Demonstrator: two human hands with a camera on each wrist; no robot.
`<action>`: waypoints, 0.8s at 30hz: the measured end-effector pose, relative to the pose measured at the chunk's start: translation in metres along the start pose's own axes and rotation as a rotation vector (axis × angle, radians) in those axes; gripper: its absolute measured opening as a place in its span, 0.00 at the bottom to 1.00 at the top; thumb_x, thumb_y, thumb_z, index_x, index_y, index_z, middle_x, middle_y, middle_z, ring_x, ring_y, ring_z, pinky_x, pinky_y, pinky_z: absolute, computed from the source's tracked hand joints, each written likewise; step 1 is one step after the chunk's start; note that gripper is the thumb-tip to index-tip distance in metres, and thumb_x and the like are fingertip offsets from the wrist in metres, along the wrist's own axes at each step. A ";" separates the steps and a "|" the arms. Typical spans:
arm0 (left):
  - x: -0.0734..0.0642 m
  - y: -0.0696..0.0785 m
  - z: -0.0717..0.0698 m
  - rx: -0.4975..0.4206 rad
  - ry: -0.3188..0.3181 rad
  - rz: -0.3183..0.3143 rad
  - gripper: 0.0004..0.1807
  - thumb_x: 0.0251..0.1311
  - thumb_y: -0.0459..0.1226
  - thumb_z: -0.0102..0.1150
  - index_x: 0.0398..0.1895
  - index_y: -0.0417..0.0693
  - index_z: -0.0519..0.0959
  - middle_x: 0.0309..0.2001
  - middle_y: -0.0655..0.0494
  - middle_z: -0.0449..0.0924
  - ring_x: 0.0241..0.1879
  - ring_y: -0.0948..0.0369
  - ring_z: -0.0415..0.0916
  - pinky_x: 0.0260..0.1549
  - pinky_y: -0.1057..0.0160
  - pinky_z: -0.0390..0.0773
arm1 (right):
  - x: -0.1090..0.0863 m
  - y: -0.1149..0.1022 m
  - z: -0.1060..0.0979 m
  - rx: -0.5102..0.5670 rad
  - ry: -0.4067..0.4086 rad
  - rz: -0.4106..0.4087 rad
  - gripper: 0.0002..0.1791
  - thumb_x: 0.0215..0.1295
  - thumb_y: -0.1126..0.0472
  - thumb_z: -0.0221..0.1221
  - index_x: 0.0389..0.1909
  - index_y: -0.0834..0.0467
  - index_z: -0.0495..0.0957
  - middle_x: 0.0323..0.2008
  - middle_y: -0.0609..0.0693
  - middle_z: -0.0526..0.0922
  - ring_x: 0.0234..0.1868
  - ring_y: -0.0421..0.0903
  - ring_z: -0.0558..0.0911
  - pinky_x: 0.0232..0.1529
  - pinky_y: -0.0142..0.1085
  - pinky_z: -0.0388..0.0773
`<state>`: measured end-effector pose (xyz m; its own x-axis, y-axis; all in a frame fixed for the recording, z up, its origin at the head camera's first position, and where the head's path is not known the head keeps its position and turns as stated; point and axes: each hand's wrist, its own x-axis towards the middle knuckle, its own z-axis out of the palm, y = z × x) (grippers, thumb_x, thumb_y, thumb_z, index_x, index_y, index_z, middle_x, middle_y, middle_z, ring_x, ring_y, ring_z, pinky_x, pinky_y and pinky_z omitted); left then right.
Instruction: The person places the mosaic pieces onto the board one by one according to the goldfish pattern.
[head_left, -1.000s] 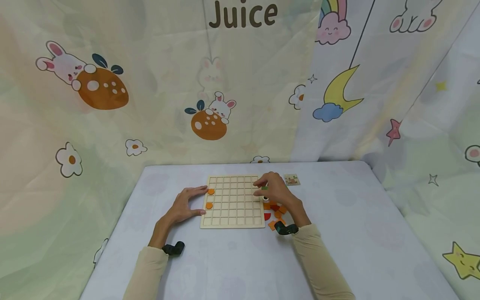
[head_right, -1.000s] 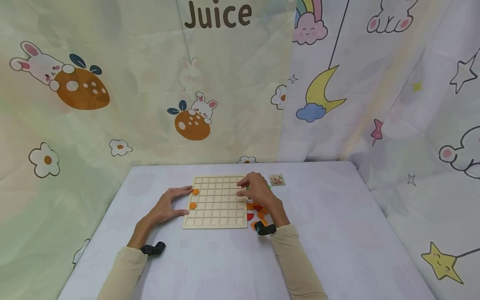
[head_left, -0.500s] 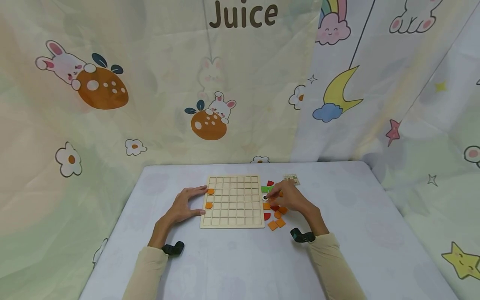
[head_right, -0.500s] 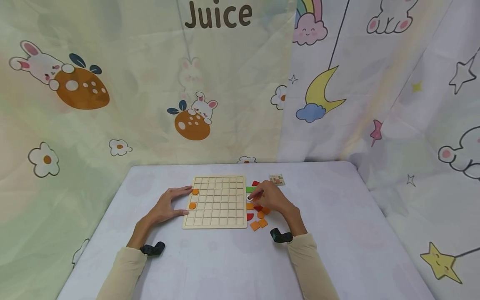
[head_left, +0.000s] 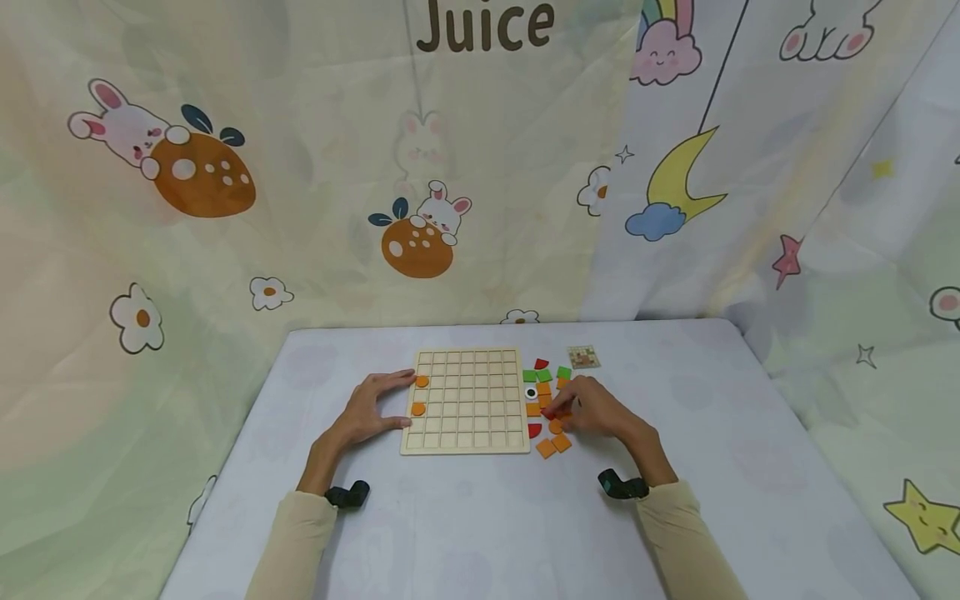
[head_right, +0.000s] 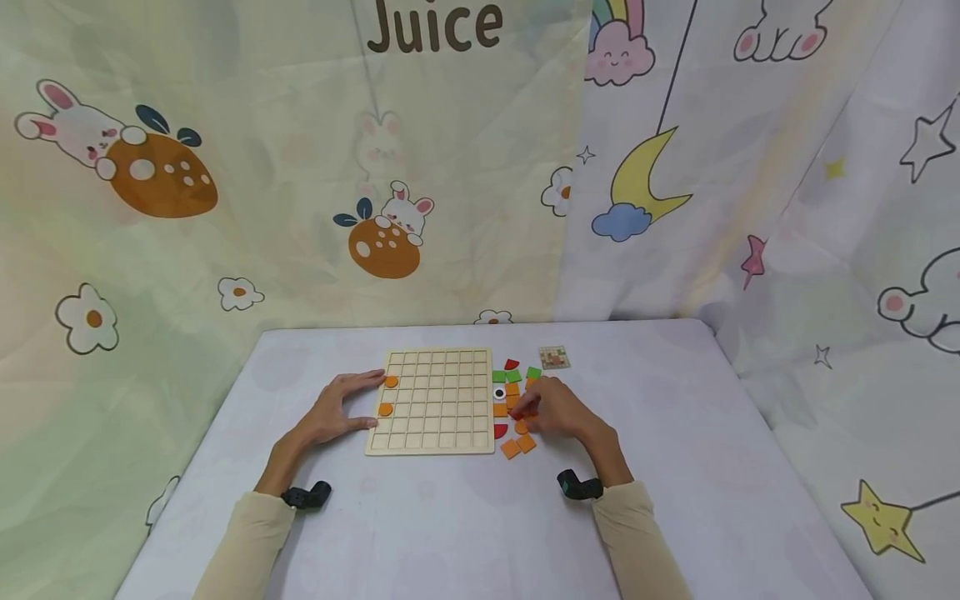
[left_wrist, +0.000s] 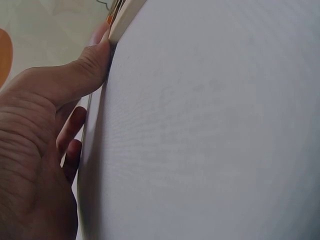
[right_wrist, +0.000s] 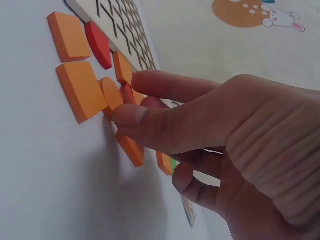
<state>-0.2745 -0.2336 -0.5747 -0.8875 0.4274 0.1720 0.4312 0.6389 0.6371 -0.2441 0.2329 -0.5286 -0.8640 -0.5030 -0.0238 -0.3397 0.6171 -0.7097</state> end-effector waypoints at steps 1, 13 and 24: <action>0.000 0.000 0.000 -0.004 0.000 -0.002 0.47 0.54 0.47 0.86 0.78 0.49 0.76 0.81 0.48 0.73 0.76 0.41 0.68 0.72 0.29 0.63 | 0.000 0.001 0.001 0.002 -0.006 0.016 0.16 0.58 0.76 0.74 0.42 0.54 0.95 0.40 0.45 0.94 0.39 0.44 0.82 0.43 0.33 0.80; -0.001 0.001 0.000 -0.010 -0.004 -0.023 0.47 0.54 0.47 0.85 0.78 0.50 0.76 0.81 0.49 0.72 0.76 0.41 0.67 0.72 0.29 0.63 | 0.000 0.001 0.006 -0.054 -0.020 0.031 0.19 0.55 0.77 0.75 0.41 0.51 0.96 0.39 0.42 0.91 0.39 0.44 0.79 0.42 0.32 0.79; 0.000 0.000 0.000 -0.001 0.001 0.017 0.46 0.54 0.46 0.86 0.77 0.47 0.77 0.80 0.48 0.73 0.75 0.40 0.69 0.70 0.29 0.65 | -0.004 -0.001 0.005 -0.068 -0.031 0.014 0.13 0.58 0.74 0.75 0.40 0.54 0.92 0.37 0.45 0.88 0.40 0.45 0.79 0.44 0.33 0.79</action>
<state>-0.2744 -0.2335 -0.5744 -0.8805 0.4372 0.1833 0.4456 0.6313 0.6347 -0.2385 0.2309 -0.5312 -0.8573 -0.5118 -0.0558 -0.3531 0.6633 -0.6598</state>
